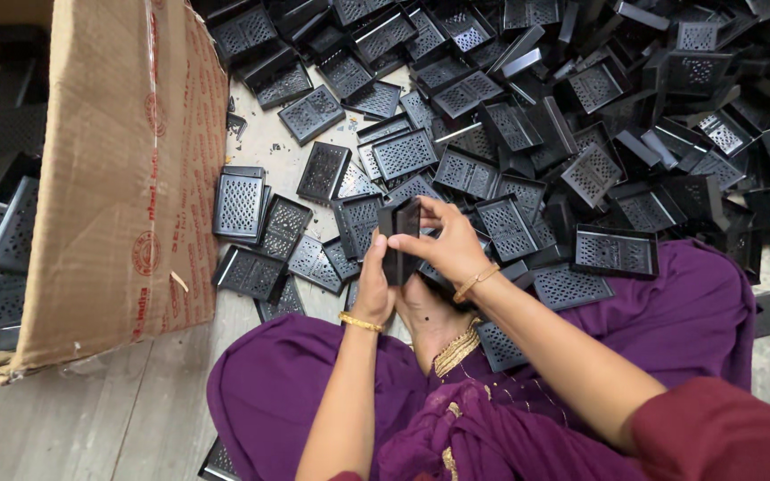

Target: The person sits on the floor and repeatedly picks up small black plastic components from a large pile. They align and press two pieces together to form a single unit, then place the assembled unit into a nearby cardboard box. The process is repeated continuously throughout the clip.

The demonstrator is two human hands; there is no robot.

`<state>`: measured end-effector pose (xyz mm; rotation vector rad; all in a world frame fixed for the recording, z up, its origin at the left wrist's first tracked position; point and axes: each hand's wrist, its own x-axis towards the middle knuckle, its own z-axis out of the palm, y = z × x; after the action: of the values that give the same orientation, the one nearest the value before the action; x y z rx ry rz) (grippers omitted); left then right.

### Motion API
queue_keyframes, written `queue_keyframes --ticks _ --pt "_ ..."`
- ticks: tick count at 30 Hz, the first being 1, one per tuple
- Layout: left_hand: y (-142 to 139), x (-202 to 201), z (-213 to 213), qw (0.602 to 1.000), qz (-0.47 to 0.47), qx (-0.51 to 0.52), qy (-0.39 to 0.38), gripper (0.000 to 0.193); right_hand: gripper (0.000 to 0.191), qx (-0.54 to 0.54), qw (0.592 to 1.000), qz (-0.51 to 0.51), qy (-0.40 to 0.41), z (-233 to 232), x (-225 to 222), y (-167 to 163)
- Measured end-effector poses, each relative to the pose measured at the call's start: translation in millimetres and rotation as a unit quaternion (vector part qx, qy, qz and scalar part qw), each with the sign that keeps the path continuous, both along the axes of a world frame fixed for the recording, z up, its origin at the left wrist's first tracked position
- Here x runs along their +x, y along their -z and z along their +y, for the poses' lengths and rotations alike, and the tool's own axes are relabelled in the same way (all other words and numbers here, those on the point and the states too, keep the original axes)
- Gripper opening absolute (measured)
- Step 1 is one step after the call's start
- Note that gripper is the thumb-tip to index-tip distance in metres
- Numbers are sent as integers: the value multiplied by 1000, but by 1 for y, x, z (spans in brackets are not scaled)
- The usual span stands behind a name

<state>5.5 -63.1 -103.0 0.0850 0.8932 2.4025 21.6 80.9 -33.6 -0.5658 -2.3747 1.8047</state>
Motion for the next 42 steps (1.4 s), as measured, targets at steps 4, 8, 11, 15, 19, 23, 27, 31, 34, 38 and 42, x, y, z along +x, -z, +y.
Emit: queue_keyframes --ticks 4,8,11,15,19,23,27,31,34,38,42 --pt "-13 0 -5 999 45 -13 14 52 82 -8 1000 3 -9 -3 3 -5" --pt "-25 0 -3 995 92 -34 15 58 86 15 1000 -8 -15 -1 5 -6" --pt "-31 3 -1 994 103 -34 12 62 86 14 999 -15 -42 5 4 -5" --pt "-32 5 -3 995 88 -5 42 64 91 30 997 -31 -71 11 2 -4" --pt "-32 9 -7 992 108 -39 42 64 84 -23 994 -53 -92 12 2 -7" --pt "-34 11 -7 994 87 -16 59 66 75 -214 968 -67 -109 12 1 -12" --pt "-30 -1 -10 986 125 -112 -20 49 57 -274 932 -176 -162 13 4 -11" --pt "-17 -19 -13 945 244 -200 -90 61 50 -356 884 -237 -189 6 10 1" --pt "-11 -22 -13 934 265 -201 -133 69 49 -347 876 -239 -233 6 11 5" --pt "-15 -24 -16 910 239 -268 -208 71 60 -244 914 -178 -272 1 21 -4" --pt "-15 -33 -29 852 240 -357 -297 69 65 159 934 -82 -308 -21 47 -17"
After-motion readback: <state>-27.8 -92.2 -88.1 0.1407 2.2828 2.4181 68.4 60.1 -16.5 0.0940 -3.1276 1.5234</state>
